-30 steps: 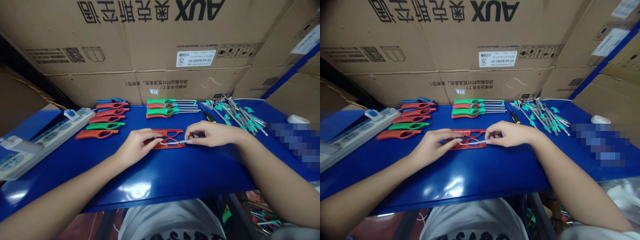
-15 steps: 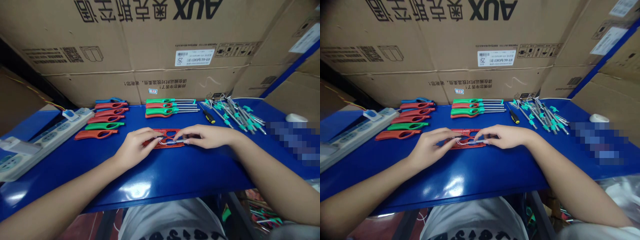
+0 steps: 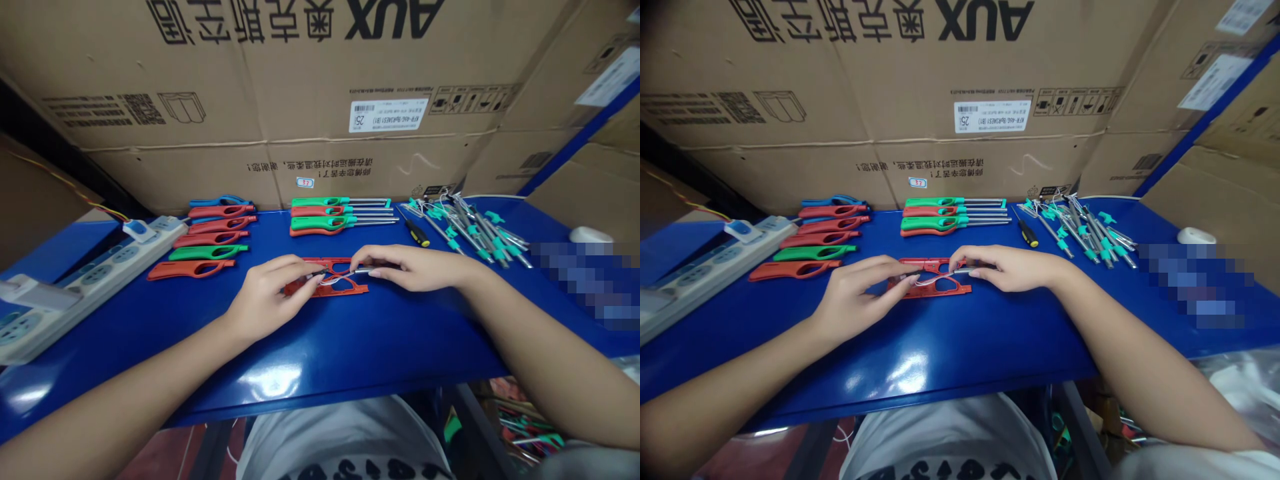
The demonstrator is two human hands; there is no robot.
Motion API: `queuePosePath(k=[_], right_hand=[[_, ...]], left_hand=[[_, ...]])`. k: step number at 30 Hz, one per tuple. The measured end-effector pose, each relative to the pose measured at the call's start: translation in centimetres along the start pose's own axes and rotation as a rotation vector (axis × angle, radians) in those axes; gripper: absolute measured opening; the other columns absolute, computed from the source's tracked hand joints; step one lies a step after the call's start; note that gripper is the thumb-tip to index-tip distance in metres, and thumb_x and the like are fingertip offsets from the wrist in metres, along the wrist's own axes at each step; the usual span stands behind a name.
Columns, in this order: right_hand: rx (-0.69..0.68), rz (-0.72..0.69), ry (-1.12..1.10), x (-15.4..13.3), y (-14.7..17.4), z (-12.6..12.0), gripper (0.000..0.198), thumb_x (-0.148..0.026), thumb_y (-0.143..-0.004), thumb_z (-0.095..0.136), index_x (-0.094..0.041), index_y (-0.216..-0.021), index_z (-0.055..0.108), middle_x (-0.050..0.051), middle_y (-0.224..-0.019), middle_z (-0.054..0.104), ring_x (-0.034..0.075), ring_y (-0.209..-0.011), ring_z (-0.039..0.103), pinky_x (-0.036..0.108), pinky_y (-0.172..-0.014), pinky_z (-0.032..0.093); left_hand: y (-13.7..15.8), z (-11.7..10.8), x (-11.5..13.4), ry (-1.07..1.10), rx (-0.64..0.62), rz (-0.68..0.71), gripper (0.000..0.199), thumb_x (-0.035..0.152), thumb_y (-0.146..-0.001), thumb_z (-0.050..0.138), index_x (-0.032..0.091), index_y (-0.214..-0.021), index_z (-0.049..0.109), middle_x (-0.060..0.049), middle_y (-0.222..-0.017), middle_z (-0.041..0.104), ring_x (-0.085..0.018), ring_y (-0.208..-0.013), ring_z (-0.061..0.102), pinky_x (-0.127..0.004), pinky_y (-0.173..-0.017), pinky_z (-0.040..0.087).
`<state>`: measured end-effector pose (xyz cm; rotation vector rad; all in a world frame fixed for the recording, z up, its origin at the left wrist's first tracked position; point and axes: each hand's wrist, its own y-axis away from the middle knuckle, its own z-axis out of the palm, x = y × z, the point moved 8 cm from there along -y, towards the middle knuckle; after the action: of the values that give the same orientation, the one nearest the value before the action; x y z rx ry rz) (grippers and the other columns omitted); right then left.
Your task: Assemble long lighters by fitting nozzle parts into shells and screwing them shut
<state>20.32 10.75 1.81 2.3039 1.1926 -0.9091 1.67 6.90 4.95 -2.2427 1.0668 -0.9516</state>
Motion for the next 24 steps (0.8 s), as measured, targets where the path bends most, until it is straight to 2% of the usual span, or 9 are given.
queuePosePath(k=[3,8,14,19,24], right_hand=[[0.003,-0.010,-0.019,-0.1,0.1,0.0,0.031,-0.029,-0.104,0.043,-0.023,-0.132,0.052,0.006,-0.120,0.063,0.018,-0.109,0.060,0.032,-0.095,0.046],[-0.005,-0.046,0.004,-0.6,0.2,-0.1,0.029,-0.029,-0.104,0.042,-0.022,-0.129,0.055,0.007,-0.128,0.062,0.019,-0.119,0.057,0.033,-0.103,0.042],[-0.053,-0.062,0.018,-1.1,0.4,0.1,0.030,-0.028,-0.103,0.043,-0.021,-0.128,0.058,0.008,-0.127,0.064,0.019,-0.117,0.059,0.033,-0.102,0.044],[-0.092,-0.036,0.008,-0.9,0.4,0.5,0.032,-0.027,-0.103,0.043,-0.020,-0.129,0.060,0.008,-0.129,0.065,0.020,-0.118,0.060,0.033,-0.102,0.045],[-0.103,-0.006,0.025,-0.4,0.3,0.7,0.033,-0.028,-0.102,0.044,-0.020,-0.130,0.060,0.007,-0.131,0.065,0.020,-0.118,0.060,0.033,-0.101,0.045]], left_hand=[[0.0,0.0,0.0,-0.006,-0.003,0.000,0.014,0.015,-0.092,0.067,0.014,-0.103,0.075,-0.006,-0.093,0.075,-0.013,-0.082,0.069,-0.023,-0.078,0.056],[-0.1,0.1,-0.4,-0.013,-0.025,-0.030,0.016,0.016,-0.094,0.065,0.013,-0.105,0.075,-0.007,-0.095,0.076,-0.014,-0.083,0.070,-0.023,-0.078,0.055],[0.0,1.3,-1.7,-0.024,-0.167,-0.105,0.017,0.020,-0.096,0.062,0.014,-0.104,0.076,-0.007,-0.097,0.077,-0.017,-0.087,0.071,-0.026,-0.081,0.054],[0.2,2.5,-2.0,-0.037,-0.299,-0.105,0.020,0.018,-0.097,0.059,0.015,-0.108,0.075,-0.008,-0.100,0.075,-0.020,-0.091,0.069,-0.031,-0.083,0.055],[0.3,2.9,-1.8,-0.030,-0.305,-0.099,0.020,0.017,-0.098,0.057,0.014,-0.108,0.074,-0.009,-0.097,0.071,-0.019,-0.088,0.067,-0.032,-0.081,0.056]])
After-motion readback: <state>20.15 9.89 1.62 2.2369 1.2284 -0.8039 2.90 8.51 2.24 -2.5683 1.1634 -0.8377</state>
